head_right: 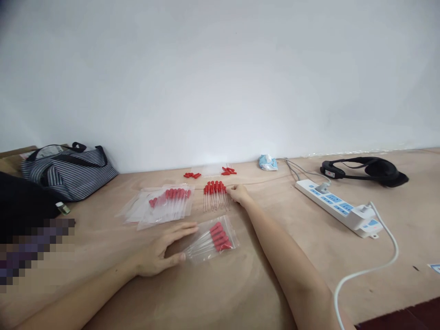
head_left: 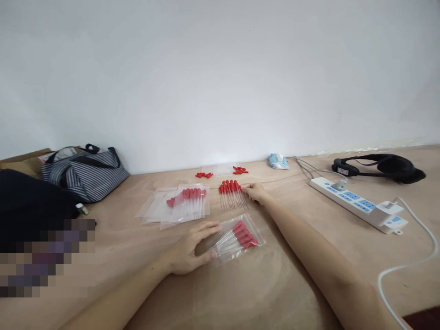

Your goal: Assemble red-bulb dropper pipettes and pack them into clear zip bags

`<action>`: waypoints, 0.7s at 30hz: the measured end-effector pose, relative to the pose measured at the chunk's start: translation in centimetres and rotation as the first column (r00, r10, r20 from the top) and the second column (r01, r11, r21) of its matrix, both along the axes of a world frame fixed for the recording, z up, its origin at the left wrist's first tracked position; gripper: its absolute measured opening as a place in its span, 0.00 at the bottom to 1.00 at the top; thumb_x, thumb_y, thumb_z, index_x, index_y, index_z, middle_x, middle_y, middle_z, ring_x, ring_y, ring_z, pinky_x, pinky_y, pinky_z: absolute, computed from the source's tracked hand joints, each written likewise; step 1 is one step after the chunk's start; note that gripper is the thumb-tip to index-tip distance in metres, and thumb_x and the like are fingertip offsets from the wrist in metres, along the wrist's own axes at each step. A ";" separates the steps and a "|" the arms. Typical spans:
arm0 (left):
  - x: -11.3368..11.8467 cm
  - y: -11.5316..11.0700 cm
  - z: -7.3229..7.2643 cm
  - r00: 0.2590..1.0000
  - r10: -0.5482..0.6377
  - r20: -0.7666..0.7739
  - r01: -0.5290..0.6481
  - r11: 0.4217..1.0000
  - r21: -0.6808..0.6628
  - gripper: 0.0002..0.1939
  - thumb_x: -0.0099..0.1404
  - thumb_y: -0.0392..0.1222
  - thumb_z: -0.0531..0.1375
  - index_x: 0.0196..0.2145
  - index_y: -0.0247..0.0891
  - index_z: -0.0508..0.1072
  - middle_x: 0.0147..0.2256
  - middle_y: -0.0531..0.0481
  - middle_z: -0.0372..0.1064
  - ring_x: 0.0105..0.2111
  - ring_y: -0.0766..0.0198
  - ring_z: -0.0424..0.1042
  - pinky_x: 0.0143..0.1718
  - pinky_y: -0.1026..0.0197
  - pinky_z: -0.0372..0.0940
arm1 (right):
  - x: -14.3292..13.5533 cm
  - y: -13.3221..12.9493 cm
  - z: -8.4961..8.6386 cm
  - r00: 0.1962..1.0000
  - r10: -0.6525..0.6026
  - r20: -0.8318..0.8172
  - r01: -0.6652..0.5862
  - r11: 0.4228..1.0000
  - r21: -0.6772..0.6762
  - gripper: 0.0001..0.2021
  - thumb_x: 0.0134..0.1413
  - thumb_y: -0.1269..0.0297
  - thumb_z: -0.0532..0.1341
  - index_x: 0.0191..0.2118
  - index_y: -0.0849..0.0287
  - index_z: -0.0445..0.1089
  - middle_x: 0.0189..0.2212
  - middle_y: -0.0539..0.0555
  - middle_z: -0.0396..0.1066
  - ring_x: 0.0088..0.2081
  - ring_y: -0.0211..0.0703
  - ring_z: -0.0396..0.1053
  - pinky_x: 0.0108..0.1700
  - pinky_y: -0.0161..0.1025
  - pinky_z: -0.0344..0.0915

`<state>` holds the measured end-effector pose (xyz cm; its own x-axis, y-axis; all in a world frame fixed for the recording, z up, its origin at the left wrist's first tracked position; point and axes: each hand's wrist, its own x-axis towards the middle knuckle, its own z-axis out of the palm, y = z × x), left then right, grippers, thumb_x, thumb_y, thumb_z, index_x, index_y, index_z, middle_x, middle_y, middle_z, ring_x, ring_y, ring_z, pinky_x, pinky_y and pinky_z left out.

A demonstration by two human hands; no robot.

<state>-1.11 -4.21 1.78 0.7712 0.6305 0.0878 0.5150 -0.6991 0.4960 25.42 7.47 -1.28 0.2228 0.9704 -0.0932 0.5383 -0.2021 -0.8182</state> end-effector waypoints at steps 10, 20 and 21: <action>6.2 4.0 0.1 0.976 0.211 0.060 -0.188 0.944 -0.271 0.35 0.43 0.53 0.65 0.46 0.34 0.63 0.40 0.45 0.65 0.39 0.59 0.66 0.39 0.60 0.62 | -0.1 0.0 -0.8 1.000 0.005 0.003 -0.005 0.996 0.085 0.09 0.43 0.61 0.59 0.21 0.61 0.65 0.09 0.45 0.58 0.13 0.31 0.57 0.17 0.28 0.52; 7.3 3.4 1.0 0.970 0.241 0.039 -0.212 0.910 -0.357 0.12 0.47 0.44 0.61 0.26 0.35 0.63 0.22 0.57 0.61 0.23 0.68 0.62 0.22 0.68 0.54 | -0.1 0.3 -0.9 1.000 0.007 -0.010 -0.007 0.998 0.069 0.06 0.42 0.66 0.58 0.21 0.61 0.65 0.09 0.45 0.59 0.12 0.30 0.57 0.15 0.27 0.51; 6.7 3.4 1.0 0.953 0.290 0.092 -0.232 0.888 -0.396 0.11 0.49 0.43 0.60 0.27 0.36 0.62 0.23 0.57 0.62 0.24 0.68 0.63 0.23 0.68 0.56 | -0.1 0.3 -0.9 1.000 0.005 -0.011 -0.005 0.998 0.067 0.06 0.42 0.66 0.58 0.21 0.61 0.65 0.09 0.45 0.59 0.12 0.30 0.57 0.15 0.27 0.51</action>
<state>5.56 -0.82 2.81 0.5713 0.8147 -0.0987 0.5556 -0.2954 0.7772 25.28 7.79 -2.21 0.2173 0.9756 -0.0303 0.5301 -0.1440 -0.8356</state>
